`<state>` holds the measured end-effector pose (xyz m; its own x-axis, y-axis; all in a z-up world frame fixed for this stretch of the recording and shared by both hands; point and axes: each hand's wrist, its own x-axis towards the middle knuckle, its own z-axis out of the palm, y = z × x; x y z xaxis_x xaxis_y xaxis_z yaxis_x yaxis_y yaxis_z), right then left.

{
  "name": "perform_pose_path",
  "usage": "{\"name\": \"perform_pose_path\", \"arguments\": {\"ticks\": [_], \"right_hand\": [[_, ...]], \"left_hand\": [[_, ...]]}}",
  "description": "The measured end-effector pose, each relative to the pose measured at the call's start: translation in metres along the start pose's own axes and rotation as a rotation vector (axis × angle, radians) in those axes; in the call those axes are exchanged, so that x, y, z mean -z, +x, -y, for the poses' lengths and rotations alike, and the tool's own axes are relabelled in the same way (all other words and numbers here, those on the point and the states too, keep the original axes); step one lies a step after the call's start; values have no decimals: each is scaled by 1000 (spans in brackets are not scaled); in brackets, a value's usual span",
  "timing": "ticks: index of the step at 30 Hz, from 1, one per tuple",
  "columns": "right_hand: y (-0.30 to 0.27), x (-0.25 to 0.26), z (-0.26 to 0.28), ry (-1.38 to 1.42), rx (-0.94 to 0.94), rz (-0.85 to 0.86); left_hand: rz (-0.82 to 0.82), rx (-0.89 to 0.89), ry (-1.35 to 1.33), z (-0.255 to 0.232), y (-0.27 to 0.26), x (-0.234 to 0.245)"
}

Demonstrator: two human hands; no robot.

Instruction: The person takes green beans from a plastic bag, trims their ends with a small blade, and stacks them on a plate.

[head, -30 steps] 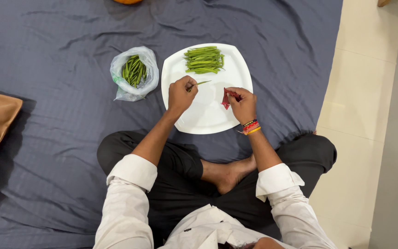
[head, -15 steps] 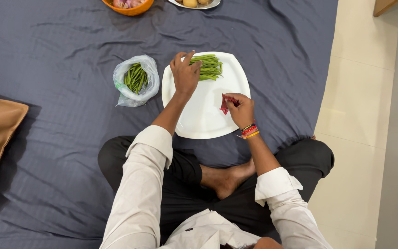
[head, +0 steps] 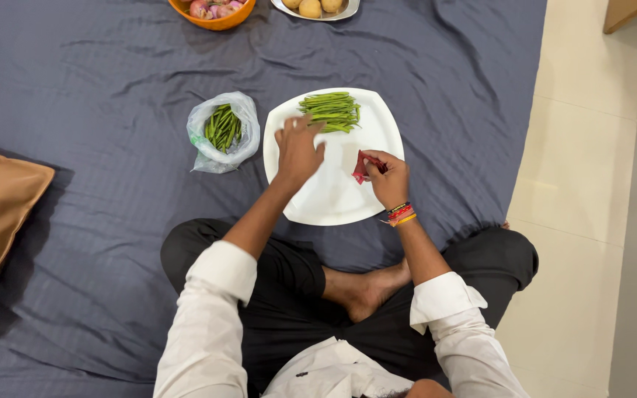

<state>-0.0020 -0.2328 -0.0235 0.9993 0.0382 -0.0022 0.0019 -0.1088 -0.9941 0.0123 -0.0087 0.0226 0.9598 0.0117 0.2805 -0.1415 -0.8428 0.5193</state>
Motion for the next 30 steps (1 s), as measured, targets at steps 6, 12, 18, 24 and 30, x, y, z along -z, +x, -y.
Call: {"name": "perform_pose_path", "arguments": {"ticks": [6,12,18,24,30], "right_hand": [[1,-8,-1,288,-126,100],[-1,-18,14,359,-151,151],[7,-15,5,435,-135,221],[7,-23,6,17,-29,18],[1,-32,17,183,95,224]], "left_hand": [[271,209,-516,-6,-28,-3],[315,205,-738,-3,-34,-21],[274,284,-938,9,-32,-26],[105,128,-670,2,-43,-38],[270,296,-1370,14,-43,-81]]}}
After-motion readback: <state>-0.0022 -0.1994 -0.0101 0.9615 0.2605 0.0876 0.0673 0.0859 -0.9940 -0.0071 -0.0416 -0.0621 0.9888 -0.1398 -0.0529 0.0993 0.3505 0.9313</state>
